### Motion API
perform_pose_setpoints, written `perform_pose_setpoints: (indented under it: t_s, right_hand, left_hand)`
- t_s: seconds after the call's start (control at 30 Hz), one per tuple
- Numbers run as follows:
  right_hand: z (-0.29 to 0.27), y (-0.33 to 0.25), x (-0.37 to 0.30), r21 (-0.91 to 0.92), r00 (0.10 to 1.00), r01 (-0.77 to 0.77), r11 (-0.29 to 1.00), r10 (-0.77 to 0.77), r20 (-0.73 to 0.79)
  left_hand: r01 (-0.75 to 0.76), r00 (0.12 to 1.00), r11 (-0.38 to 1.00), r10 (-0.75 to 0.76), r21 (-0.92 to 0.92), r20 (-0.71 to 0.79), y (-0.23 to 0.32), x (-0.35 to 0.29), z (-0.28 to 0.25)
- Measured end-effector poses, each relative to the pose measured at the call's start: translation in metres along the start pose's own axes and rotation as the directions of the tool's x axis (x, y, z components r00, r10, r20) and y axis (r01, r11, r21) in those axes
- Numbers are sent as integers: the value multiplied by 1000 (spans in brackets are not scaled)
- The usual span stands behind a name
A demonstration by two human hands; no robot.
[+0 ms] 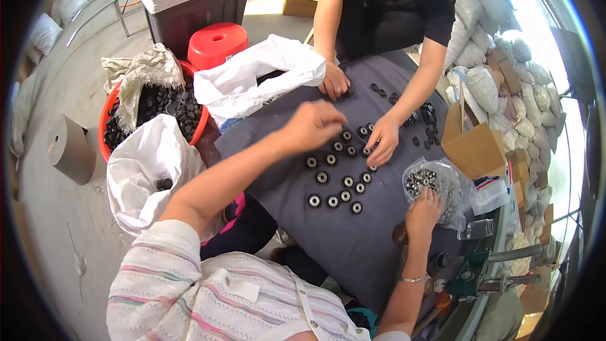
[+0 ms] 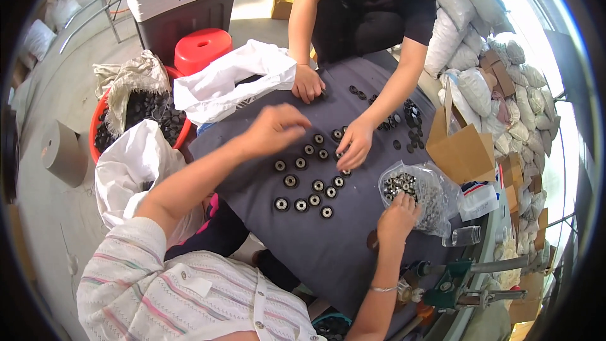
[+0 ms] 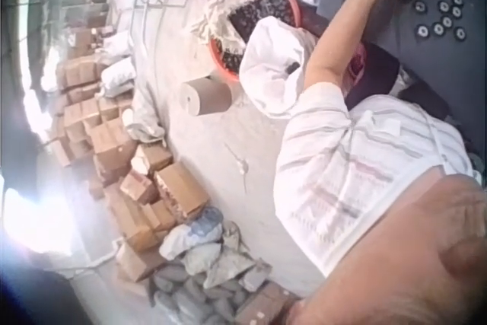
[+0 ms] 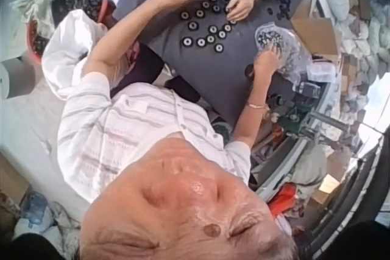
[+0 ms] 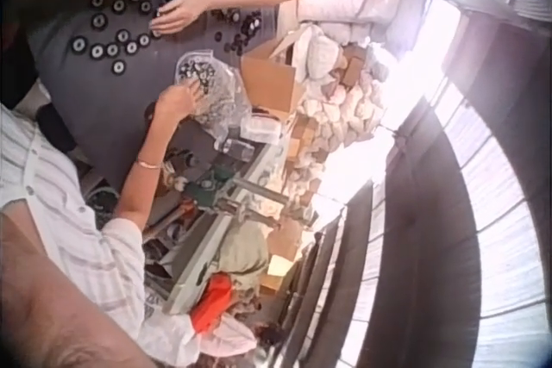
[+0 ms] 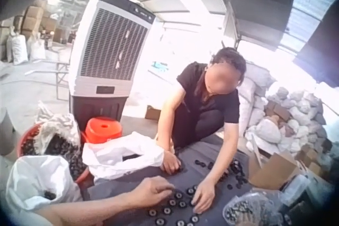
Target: The person inserts metal bearings into black rings, taps them into place with a mallet, and presses black caps onto the assemblies by hand.
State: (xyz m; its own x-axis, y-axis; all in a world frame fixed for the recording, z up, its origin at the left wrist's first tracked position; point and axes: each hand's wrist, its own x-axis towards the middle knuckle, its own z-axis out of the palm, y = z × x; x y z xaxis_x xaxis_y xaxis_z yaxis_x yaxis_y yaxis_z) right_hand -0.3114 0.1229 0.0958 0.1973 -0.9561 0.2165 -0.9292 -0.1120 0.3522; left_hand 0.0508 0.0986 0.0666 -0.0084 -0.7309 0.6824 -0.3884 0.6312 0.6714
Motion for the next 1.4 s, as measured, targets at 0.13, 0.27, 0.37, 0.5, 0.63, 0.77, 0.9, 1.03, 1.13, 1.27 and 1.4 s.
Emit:
perform_pose_setpoints:
  t_s: [0.13, 0.27, 0.37, 0.5, 0.63, 0.77, 0.9, 1.03, 1.13, 1.27, 1.4]
  right_hand:
    - [-18, -46, -30, 570, 971, 130, 811, 11, -237]
    - [4, -70, -34, 703, 937, 154, 695, 124, -327]
    - [24, -74, -23, 734, 846, 111, 670, 325, -423]
    - [59, -73, -27, 891, 878, -54, 450, 447, -172]
    - [55, -61, -31, 880, 908, -62, 472, 392, -146]
    - [54, -70, -32, 829, 939, -25, 558, 298, -173]
    - [54, -76, -36, 835, 940, 37, 550, 263, -215]
    - [49, -74, -35, 857, 945, -14, 515, 286, -156]
    - [47, -75, -30, 844, 943, 20, 536, 269, -194]
    - [52, -75, -27, 850, 946, 8, 527, 270, -177]
    - [51, -74, -27, 844, 945, 17, 537, 266, -188]
  left_hand:
    - [182, 905, 962, -83, 205, -417, -36, 28, -72]
    - [372, 925, 856, -313, 358, -214, -158, 8, -102]
    - [505, 832, 761, -554, 407, 3, -222, -21, -110]
    - [425, 844, 825, -510, 372, 166, -274, -17, -107]
    - [478, 789, 812, -565, 334, 244, -293, -46, -78]
    - [409, 834, 823, -513, 394, 204, -295, -70, -73]
    - [396, 854, 789, -504, 470, 128, -294, -44, -53]
    - [411, 842, 746, -531, 523, 97, -304, -74, -63]
    - [430, 825, 704, -561, 565, 70, -311, -82, -68]
    - [451, 804, 647, -594, 615, 36, -320, -84, -66]
    - [469, 778, 587, -628, 660, 5, -327, -82, -63]
